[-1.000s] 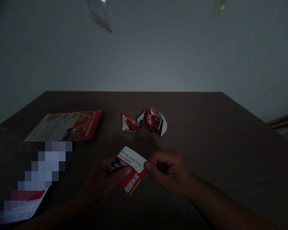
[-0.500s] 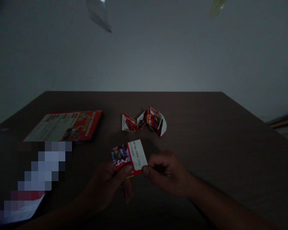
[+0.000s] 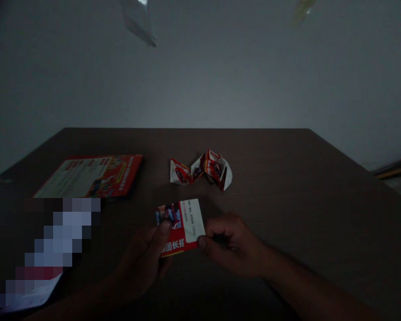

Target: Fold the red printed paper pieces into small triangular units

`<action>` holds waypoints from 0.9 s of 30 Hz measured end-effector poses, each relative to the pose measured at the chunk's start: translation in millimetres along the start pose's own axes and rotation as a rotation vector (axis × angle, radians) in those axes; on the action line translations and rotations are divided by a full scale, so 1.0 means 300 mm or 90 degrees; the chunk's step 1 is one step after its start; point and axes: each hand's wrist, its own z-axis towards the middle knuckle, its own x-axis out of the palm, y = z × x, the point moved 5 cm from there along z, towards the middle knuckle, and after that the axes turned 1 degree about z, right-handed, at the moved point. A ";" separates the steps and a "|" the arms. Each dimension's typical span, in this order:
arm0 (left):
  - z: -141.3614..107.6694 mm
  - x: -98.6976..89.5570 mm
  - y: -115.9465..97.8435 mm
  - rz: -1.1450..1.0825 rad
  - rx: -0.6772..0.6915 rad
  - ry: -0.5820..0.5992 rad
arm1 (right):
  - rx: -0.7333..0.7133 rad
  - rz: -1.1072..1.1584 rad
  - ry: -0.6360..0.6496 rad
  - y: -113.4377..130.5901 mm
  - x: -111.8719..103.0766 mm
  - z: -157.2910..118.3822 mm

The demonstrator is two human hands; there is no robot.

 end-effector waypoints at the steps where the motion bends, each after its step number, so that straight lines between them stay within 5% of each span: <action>1: 0.001 -0.004 0.002 0.008 -0.003 -0.009 | 0.003 0.003 0.005 0.000 0.002 0.001; 7: 0.012 0.000 0.033 -0.041 -0.006 0.005 | -0.001 0.003 -0.003 0.004 -0.001 0.003; 11: 0.015 0.022 0.032 -0.034 0.042 0.115 | 0.011 -0.004 -0.020 -0.006 -0.004 -0.002; 16: 0.019 0.013 0.031 -0.034 0.049 0.105 | 0.035 0.013 -0.016 -0.012 0.000 -0.006; 27: 0.011 0.044 0.022 -0.103 0.047 0.227 | 0.021 0.033 0.015 -0.006 0.015 0.000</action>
